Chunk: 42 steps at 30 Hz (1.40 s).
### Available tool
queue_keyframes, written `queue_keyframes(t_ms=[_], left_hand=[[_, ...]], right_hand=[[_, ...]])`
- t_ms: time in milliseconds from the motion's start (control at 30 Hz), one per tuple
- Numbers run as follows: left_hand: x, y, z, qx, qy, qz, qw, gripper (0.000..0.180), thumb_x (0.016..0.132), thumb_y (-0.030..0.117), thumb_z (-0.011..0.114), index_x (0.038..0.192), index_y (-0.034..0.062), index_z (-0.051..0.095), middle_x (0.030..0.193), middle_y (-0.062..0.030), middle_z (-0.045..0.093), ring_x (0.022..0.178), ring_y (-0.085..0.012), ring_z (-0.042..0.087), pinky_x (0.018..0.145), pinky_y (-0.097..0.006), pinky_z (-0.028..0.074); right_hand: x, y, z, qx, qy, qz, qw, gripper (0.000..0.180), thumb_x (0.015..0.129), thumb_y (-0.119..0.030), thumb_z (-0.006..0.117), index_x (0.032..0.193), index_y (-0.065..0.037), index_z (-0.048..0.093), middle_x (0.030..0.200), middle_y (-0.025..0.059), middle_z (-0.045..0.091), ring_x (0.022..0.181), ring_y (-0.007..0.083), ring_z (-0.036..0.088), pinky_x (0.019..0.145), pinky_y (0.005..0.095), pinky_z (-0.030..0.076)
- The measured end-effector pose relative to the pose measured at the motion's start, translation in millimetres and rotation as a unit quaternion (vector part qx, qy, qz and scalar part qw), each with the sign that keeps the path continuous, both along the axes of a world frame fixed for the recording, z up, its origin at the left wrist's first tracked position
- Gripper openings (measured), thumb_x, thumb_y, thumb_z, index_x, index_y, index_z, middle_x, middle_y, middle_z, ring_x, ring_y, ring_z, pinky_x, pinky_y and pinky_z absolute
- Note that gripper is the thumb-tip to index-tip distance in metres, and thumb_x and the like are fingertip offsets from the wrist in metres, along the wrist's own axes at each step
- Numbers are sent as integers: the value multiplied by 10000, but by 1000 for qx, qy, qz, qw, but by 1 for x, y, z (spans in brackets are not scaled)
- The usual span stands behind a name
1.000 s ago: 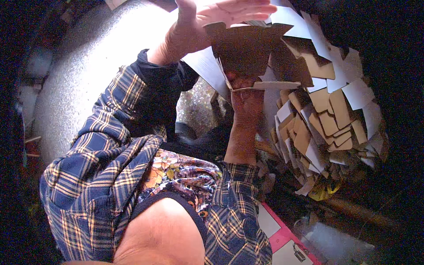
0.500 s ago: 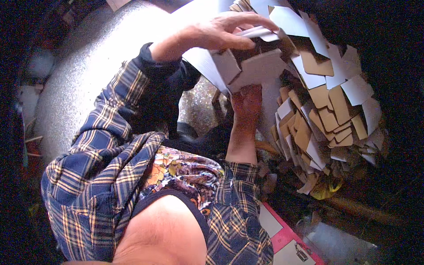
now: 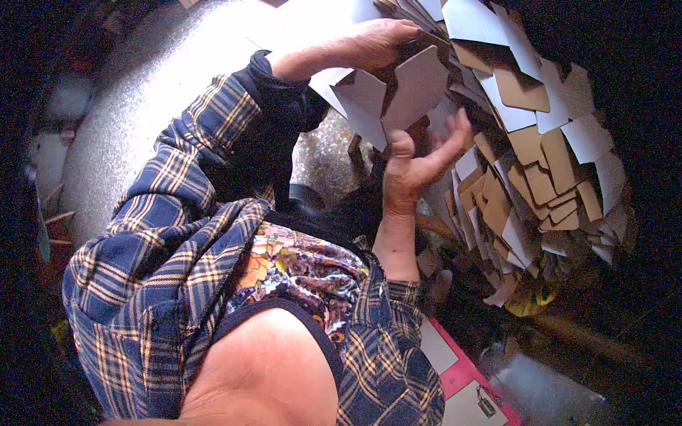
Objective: Folding flat cardboard templates into small 3D boxes for packaging.
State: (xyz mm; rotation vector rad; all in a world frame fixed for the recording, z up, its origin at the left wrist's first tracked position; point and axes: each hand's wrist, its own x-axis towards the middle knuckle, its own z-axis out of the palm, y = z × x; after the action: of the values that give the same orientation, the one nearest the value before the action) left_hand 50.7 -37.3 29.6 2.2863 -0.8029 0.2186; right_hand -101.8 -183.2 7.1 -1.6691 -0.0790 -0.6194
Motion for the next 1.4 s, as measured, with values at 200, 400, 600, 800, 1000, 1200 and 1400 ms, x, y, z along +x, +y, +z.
queue_keyframes(t_ms=[200,400,600,800,1000,1200,1400], left_hand=[[-22,-7,14,-22,-101,-61,993,383,720,63,680,1090,11,596,1021,-216,634,1000,-355,612,843,-405,514],[-21,-9,6,44,-68,-21,997,596,671,21,690,1224,-16,470,1174,-211,546,1098,-376,540,927,-404,457],[-29,-14,20,28,-58,-32,997,487,704,-13,628,1176,-22,510,1103,-220,573,1030,-370,572,900,-398,470],[-25,-17,15,22,-1,-34,999,362,761,74,598,1106,-30,563,1087,-207,581,998,-361,584,874,-389,490],[-24,-24,15,57,-18,-21,998,399,743,99,625,1124,-2,565,1104,-187,591,1027,-356,588,878,-395,496],[-30,-27,25,35,43,-5,998,370,772,159,624,1117,35,575,1074,-182,603,995,-365,602,829,-423,499],[-31,-22,31,39,100,38,993,348,800,212,596,1091,22,592,963,-198,657,941,-347,638,787,-438,508]], right_hand=[[10,14,29,-368,-168,-14,914,652,775,-371,717,1296,-71,462,1359,189,376,1261,367,370,1058,496,289],[17,9,25,-412,-157,-15,897,581,716,-220,696,1245,-75,506,1261,155,487,1226,360,411,1038,484,315],[19,12,31,-374,-177,-30,910,632,681,-226,732,1248,-75,498,1262,150,483,1208,355,432,1031,474,333],[35,11,39,-415,-180,-7,892,660,675,-300,735,1247,-71,498,1257,156,487,1194,352,449,1022,467,340],[50,-4,48,-289,-155,74,942,624,779,-490,663,1211,-62,524,1179,167,542,1117,316,516,972,442,368],[60,-5,43,-99,-74,48,991,346,792,-354,716,853,-25,631,844,99,616,830,246,590,777,348,460],[54,-8,76,-281,-117,190,933,226,682,-227,742,776,-63,618,871,71,586,842,235,568,781,367,431]])
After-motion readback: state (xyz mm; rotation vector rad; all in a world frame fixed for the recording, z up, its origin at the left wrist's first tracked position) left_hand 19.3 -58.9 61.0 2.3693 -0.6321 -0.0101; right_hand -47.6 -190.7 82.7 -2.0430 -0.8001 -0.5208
